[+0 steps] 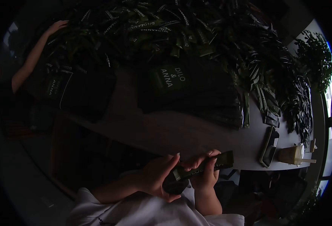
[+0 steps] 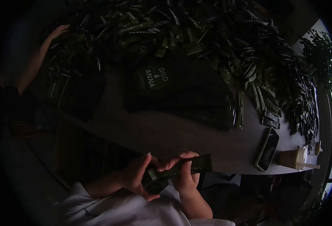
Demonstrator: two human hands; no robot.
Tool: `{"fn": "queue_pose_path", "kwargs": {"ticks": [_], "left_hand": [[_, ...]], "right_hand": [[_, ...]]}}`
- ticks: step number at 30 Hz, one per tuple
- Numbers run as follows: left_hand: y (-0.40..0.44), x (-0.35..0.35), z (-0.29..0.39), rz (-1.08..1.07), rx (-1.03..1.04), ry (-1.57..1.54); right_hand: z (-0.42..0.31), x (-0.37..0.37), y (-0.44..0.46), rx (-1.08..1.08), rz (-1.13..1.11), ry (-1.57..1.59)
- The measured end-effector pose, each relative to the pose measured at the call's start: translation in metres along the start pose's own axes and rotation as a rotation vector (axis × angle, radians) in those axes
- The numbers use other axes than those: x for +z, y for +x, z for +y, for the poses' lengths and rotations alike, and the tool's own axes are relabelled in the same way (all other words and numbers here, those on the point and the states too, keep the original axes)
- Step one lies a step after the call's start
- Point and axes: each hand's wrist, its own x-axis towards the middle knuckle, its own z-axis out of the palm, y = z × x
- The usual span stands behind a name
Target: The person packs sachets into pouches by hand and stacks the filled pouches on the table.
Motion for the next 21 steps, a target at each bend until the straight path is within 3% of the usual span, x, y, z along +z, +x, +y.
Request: {"fn": "queue_pose_path", "kwargs": {"ticks": [6, 9, 12, 13, 16, 21], "left_hand": [[0.003, -0.007, -0.002, -0.043, -0.026, -0.062], [0.002, -0.009, -0.006, 0.001, -0.019, 0.002], [0.000, -0.013, -0.005, 0.043, -0.030, 0.083], [0.000, -0.015, -0.004, 0.062, -0.038, 0.118], [0.000, -0.017, -0.004, 0.063, -0.023, 0.135], [0.004, -0.008, -0.005, 0.090, 0.039, 0.201]], "right_hand": [[0.003, -0.001, -0.001, -0.134, 0.149, -0.076], [0.000, 0.001, -0.004, -0.185, 0.090, -0.171], [-0.007, 0.004, -0.005, -0.346, -0.185, -0.473], [-0.008, 0.004, -0.006, -0.346, -0.189, -0.471], [-0.011, 0.008, -0.011, -0.257, 0.074, -0.331], [-0.014, 0.014, -0.012, -0.134, -0.160, -0.404]]}}
